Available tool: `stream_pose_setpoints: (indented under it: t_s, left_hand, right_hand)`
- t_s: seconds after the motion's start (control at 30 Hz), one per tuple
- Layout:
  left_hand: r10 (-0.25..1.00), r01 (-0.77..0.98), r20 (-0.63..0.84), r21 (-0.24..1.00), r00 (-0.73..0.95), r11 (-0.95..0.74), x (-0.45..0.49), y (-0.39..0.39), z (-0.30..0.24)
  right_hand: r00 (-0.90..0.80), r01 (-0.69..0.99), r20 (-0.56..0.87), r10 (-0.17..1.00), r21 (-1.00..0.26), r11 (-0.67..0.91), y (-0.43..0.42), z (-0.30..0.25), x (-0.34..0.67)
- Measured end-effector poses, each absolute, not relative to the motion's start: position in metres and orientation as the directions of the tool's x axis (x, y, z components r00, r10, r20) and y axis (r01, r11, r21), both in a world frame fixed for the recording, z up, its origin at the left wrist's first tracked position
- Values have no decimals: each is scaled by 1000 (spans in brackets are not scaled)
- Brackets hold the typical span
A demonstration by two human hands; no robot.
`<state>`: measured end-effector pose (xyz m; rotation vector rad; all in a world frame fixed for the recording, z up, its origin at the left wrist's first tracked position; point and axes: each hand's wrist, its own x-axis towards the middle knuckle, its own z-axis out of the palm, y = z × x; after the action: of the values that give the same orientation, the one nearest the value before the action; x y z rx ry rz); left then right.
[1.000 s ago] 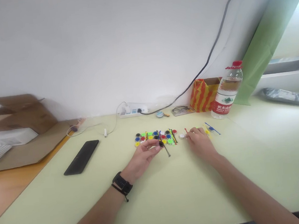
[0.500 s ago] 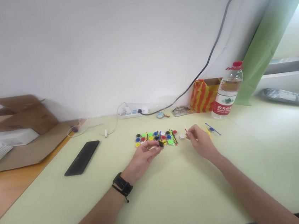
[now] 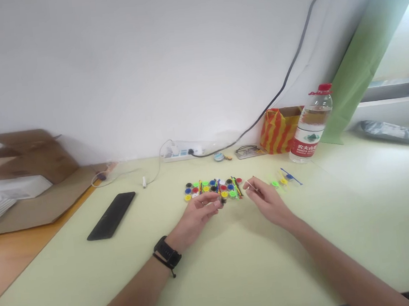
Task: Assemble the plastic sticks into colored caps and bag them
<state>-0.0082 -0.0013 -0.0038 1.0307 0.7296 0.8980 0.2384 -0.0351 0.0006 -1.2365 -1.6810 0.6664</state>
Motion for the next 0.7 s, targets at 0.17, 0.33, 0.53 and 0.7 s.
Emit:
stream_pose_setpoints:
  t_s: [0.17,0.33,0.53,0.7]
  left_hand:
    - [875,-233,-73,950,478,207,-4,-5,-2]
    - [855,-120,-47,985,517,127,-3,-5,-7]
    - [831,-50,-48,995,555,91,-3,-6,-12]
    - [841,-15,-66,996,537,88,-1,-6,-11]
  right_hand:
    - [-218,409,320,922,-828,384,-44,3,225]
    - [-324,347,263,909,-861,373,-46,0,217]
    - [-379,476,243,893,-777,413,-48,-7,214]
    - [-328,650,322,888,-605,460,-43,1,226]
